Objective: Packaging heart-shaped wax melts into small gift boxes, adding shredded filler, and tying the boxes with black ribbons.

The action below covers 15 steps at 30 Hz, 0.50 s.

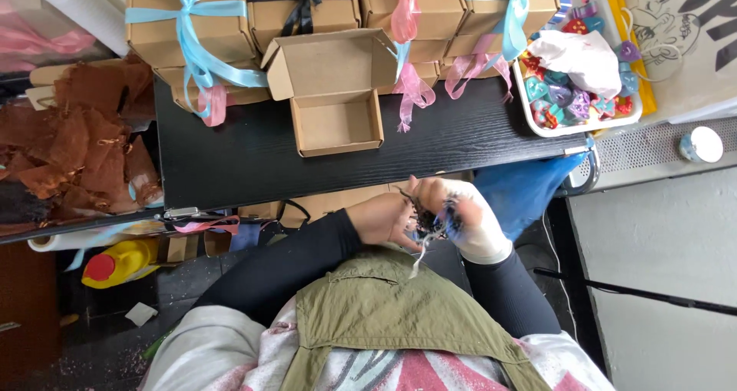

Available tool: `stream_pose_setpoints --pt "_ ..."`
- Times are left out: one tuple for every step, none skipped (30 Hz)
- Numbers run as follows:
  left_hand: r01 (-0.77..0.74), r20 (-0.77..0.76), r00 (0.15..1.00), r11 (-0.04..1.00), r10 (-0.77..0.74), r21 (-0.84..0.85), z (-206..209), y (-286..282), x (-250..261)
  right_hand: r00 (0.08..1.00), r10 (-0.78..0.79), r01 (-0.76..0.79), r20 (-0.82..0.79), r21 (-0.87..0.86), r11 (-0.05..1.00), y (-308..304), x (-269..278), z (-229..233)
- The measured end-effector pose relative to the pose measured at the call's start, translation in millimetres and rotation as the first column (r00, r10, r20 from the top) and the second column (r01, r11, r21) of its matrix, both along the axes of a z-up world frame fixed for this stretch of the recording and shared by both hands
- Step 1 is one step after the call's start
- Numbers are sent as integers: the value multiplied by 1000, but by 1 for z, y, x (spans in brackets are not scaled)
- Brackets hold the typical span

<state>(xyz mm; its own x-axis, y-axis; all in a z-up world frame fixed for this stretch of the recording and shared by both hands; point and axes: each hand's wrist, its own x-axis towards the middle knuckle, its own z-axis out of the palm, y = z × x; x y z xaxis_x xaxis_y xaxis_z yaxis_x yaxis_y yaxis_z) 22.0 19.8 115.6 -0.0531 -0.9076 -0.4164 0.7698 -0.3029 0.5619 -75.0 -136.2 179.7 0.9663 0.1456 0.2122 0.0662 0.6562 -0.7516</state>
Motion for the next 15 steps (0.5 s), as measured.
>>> stream_pose_setpoints --pt "-6 1 1000 1000 6 0 9 5 0 1000 6 -6 1 0 1000 1 -1 -9" --pt "-70 -131 990 991 55 -111 17 9 0 995 -75 60 -68 -211 976 1 -2 -18" --pt "-147 -265 960 966 88 -211 26 13 0 979 -168 104 -118 -416 903 1 -4 -28" --pt "-151 -263 960 965 92 -213 12 13 -2 980 -163 101 -115 -418 903 13 6 -19" --pt "-260 -358 917 945 177 -200 -1 13 -5 941 -326 211 -91 -595 776 25 15 -11" --pt "-365 -450 855 915 256 -173 -15 13 -8 880 -473 294 -35 -742 602 37 24 -3" --pt "-370 -450 854 913 260 -174 -16 15 -8 883 -469 291 -35 -742 603 43 29 2" --pt "-469 -483 812 859 328 -205 -16 17 -8 839 -476 449 264 -831 330 48 33 6" --pt "-564 -518 761 793 390 -231 -17 19 -8 749 -386 597 539 -801 39 54 37 11" --pt "-567 -517 760 791 394 -231 5 24 -4 750 -383 598 539 -801 43 59 39 15" --pt "-627 -474 733 754 487 -195 28 28 1 719 -244 667 651 -745 -21 64 42 19" --pt "-685 -427 697 710 576 -161 51 33 6 669 -95 734 737 -676 -69 70 44 23" --pt "-689 -425 695 707 580 -160 51 41 11 670 -93 734 737 -676 -64 74 44 17" --pt "-700 -534 664 686 524 -197 54 40 15 676 -26 736 736 -674 67 77 44 11" --pt "-714 -633 626 661 455 -231 61 33 15 673 42 719 739 -666 198 80 44 6"
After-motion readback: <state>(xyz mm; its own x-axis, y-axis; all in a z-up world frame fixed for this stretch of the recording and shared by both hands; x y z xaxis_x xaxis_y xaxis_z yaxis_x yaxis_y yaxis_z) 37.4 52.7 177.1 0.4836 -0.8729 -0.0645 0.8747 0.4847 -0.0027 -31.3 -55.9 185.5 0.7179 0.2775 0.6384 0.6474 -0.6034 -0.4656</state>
